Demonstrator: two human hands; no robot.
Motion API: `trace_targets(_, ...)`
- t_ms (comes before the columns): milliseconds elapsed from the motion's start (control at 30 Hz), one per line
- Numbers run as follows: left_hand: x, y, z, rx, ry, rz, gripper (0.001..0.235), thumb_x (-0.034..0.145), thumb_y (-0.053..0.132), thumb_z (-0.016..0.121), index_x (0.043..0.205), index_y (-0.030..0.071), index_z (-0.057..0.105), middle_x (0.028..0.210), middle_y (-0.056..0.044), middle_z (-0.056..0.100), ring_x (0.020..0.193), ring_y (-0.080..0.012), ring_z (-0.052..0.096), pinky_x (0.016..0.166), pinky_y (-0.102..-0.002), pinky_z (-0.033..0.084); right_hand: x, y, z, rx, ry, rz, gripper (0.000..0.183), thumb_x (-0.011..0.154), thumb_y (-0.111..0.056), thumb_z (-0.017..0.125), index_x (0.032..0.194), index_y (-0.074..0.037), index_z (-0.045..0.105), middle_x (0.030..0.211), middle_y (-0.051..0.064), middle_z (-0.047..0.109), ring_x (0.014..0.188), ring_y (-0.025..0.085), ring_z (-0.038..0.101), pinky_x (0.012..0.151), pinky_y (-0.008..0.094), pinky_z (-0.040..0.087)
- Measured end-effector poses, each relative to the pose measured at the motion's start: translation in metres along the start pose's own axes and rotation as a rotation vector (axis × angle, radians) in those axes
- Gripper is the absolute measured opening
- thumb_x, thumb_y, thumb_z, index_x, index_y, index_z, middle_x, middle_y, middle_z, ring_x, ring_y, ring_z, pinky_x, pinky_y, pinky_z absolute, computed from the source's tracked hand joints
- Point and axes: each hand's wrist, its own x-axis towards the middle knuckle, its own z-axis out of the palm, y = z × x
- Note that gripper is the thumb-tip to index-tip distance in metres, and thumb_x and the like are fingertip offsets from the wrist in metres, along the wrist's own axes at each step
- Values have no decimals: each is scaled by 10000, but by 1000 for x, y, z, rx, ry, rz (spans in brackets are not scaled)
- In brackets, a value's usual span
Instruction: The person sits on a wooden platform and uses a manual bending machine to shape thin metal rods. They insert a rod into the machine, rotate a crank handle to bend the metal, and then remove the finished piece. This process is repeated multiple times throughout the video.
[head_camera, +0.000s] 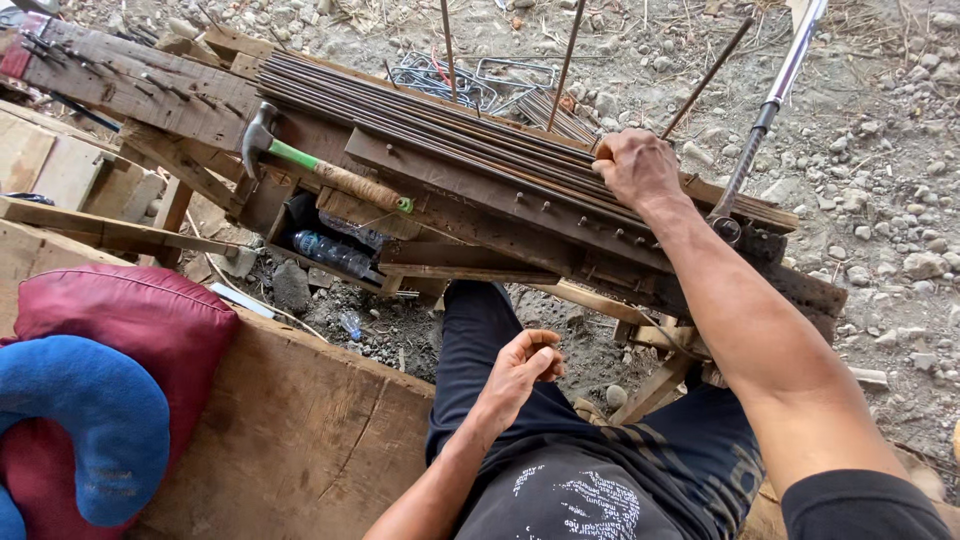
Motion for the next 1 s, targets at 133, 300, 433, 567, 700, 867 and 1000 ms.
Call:
trace_targets(133, 2, -7, -7, 22, 13, -50, 234, 968, 74, 605, 1195, 27, 640, 886, -105, 685, 785, -170, 727, 710, -253, 610, -3, -16, -31, 127, -99, 75, 72, 958, -227, 732, 997, -171, 755, 924, 94, 691, 840, 244, 690, 812, 413, 575)
trace_targets(300, -2, 19, -1, 26, 23, -47, 232, 963, 58, 601, 1188, 12, 636, 885, -117, 674, 783, -179, 716, 714, -258, 601, -17, -28, -73, 290, -309, -23, 132, 1024, -208, 648, 1003, -103, 724, 858, 90, 671, 786, 227, 635, 779, 390, 517)
trace_targets(433, 8, 36, 4, 15, 19, -5, 227, 967, 64, 598, 1189, 25, 631, 887, -107, 682, 790, -169, 711, 716, -246, 593, -70, -32, -121, 604, -426, -62, 182, 986, -156, 637, 952, 4, 716, 805, 124, 635, 746, 224, 566, 701, 363, 442)
trace_targets(567, 25, 67, 26, 48, -37, 97, 234, 974, 73, 582, 1199, 19, 617, 896, -103, 680, 801, -163, 700, 722, -245, 580, -148, -32, -151, 956, -366, 118, 129, 896, -126, 700, 851, -7, 724, 671, 46, 571, 626, 137, 500, 568, 283, 388)
trace_targets(700, 37, 88, 61, 64, -146, 152, 262, 1001, 104, 565, 1240, 12, 616, 935, -138, 706, 808, -182, 716, 717, -269, 599, -226, -28, -140, 1482, -330, 374, 156, 933, -97, 650, 820, 5, 684, 522, 26, 513, 405, 46, 403, 363, 180, 287)
trace_targets(867, 39, 93, 120, 80, -335, 137, 312, 999, 136, 600, 1268, -22, 602, 882, -142, 690, 766, -181, 704, 683, -272, 600, -285, -42, -104, 1927, -233, 469, 93, 961, -82, 595, 1000, -15, 647, 689, 54, 589, 540, 82, 512, 401, 183, 361)
trace_targets(1000, 49, 67, 140, -66, -332, 5, 213, 969, 64, 643, 1142, -61, 633, 765, -125, 643, 569, -211, 704, 480, -282, 601, -296, -69, -108, 2183, -117, 467, 125, 970, -129, 582, 1016, -18, 619, 753, 65, 590, 644, 130, 557, 512, 267, 499)
